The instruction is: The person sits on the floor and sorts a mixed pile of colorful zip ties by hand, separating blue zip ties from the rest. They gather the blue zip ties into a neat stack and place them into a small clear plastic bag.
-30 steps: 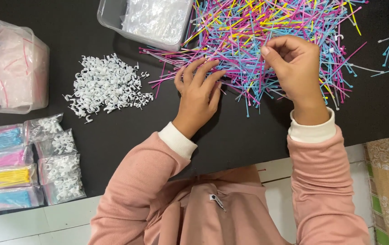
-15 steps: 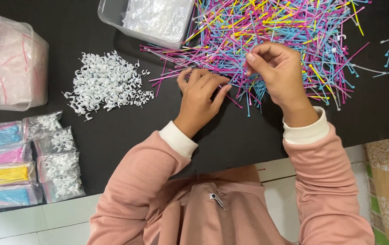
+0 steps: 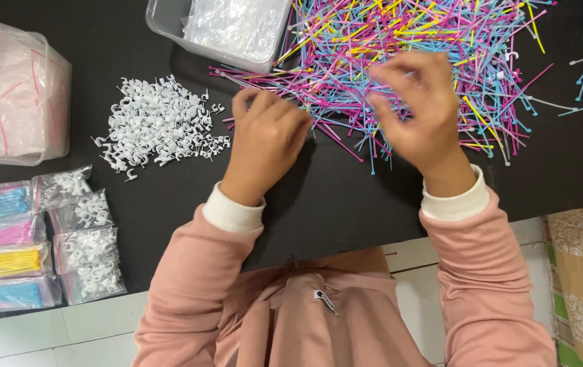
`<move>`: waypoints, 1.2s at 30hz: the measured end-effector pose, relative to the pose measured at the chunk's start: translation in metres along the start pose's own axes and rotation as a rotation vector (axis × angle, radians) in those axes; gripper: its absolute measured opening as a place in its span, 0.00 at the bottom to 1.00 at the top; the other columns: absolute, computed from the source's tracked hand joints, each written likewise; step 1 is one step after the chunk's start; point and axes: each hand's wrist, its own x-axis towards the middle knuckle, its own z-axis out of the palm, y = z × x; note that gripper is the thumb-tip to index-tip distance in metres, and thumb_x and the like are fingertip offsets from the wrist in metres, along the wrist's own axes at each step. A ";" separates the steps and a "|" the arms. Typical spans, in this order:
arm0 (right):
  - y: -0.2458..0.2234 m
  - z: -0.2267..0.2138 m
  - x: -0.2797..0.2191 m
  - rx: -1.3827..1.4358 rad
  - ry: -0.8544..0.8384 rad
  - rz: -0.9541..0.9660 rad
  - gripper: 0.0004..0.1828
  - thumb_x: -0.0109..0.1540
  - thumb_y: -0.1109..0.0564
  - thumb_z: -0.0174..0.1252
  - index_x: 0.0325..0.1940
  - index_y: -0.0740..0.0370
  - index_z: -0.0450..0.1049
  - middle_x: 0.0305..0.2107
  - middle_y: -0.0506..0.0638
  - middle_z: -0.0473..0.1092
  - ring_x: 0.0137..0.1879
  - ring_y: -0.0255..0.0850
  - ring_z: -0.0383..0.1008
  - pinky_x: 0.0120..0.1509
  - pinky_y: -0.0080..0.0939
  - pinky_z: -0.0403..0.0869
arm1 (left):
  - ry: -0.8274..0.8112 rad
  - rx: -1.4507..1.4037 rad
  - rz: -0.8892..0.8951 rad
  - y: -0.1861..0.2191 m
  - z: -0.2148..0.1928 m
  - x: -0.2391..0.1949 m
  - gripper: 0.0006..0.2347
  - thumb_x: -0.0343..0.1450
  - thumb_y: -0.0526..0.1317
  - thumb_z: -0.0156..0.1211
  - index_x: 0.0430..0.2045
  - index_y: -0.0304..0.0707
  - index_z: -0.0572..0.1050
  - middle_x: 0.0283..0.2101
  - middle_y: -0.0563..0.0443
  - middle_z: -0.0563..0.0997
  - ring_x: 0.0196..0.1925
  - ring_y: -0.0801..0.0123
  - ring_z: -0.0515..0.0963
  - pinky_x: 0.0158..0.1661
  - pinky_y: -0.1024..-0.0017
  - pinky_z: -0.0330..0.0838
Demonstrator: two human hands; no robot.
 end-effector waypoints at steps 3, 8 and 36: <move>-0.010 0.001 0.001 -0.081 -0.209 -0.147 0.20 0.58 0.55 0.76 0.53 0.60 0.83 0.57 0.54 0.71 0.62 0.54 0.58 0.70 0.55 0.60 | -0.199 0.013 0.082 0.000 -0.014 -0.003 0.01 0.66 0.36 0.65 0.24 0.42 0.80 0.29 0.54 0.80 0.39 0.60 0.73 0.55 0.59 0.63; -0.009 0.023 -0.019 0.000 -0.484 -0.164 0.06 0.59 0.57 0.69 0.40 0.56 0.81 0.35 0.45 0.75 0.44 0.42 0.72 0.59 0.52 0.60 | -0.498 -0.066 0.008 -0.003 -0.013 -0.016 0.03 0.64 0.38 0.67 0.20 0.43 0.81 0.24 0.52 0.81 0.36 0.58 0.76 0.49 0.57 0.65; 0.016 0.046 -0.031 -0.356 -0.393 0.004 0.05 0.62 0.55 0.69 0.40 0.57 0.81 0.36 0.45 0.68 0.46 0.42 0.67 0.50 0.43 0.64 | -0.232 -0.004 0.158 0.001 0.039 -0.025 0.08 0.67 0.37 0.70 0.38 0.42 0.84 0.43 0.52 0.79 0.52 0.60 0.72 0.50 0.62 0.64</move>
